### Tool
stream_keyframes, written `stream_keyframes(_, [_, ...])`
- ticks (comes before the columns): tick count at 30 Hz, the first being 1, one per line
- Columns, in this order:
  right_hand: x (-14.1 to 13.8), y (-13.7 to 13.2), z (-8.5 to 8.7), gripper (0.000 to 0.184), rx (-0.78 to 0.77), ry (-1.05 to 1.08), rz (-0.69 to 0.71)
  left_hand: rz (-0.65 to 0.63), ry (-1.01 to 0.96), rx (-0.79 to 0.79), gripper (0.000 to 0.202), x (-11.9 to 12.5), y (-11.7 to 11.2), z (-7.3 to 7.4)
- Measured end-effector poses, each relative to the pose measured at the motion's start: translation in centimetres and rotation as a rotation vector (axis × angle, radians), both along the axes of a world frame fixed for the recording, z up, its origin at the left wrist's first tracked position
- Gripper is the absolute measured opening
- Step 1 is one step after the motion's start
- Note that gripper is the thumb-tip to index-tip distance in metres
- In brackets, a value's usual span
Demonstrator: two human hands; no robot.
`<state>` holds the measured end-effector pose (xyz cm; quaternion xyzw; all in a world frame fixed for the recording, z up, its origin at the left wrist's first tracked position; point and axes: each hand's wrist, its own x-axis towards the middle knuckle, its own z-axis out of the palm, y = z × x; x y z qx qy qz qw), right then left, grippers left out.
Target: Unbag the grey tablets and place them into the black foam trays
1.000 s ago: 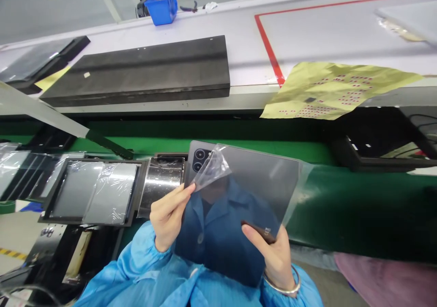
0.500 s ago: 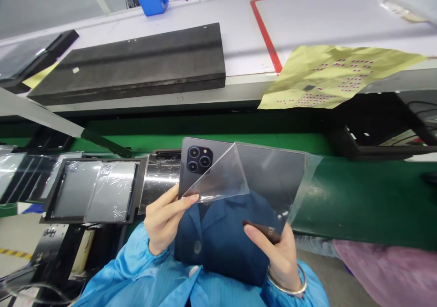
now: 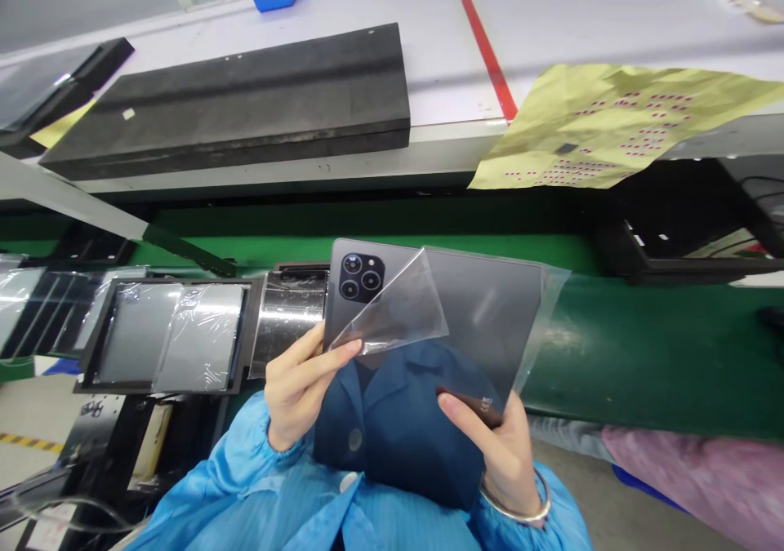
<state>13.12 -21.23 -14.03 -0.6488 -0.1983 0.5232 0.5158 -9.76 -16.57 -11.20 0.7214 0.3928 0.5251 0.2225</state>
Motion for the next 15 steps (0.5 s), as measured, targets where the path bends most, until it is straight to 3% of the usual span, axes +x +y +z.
stream_keyframes(8, [-0.6, 0.0, 1.2, 0.036, -0.020, 0.020, -0.004, -0.007, 0.020, -0.007, 0.062, -0.2, -0.4, -0.3])
stream_keyframes(15, [-0.8, 0.0, 1.3, 0.049, -0.052, 0.053, -0.060, -0.010, 0.020, 0.001, 0.059, -0.1, -0.4, -0.2])
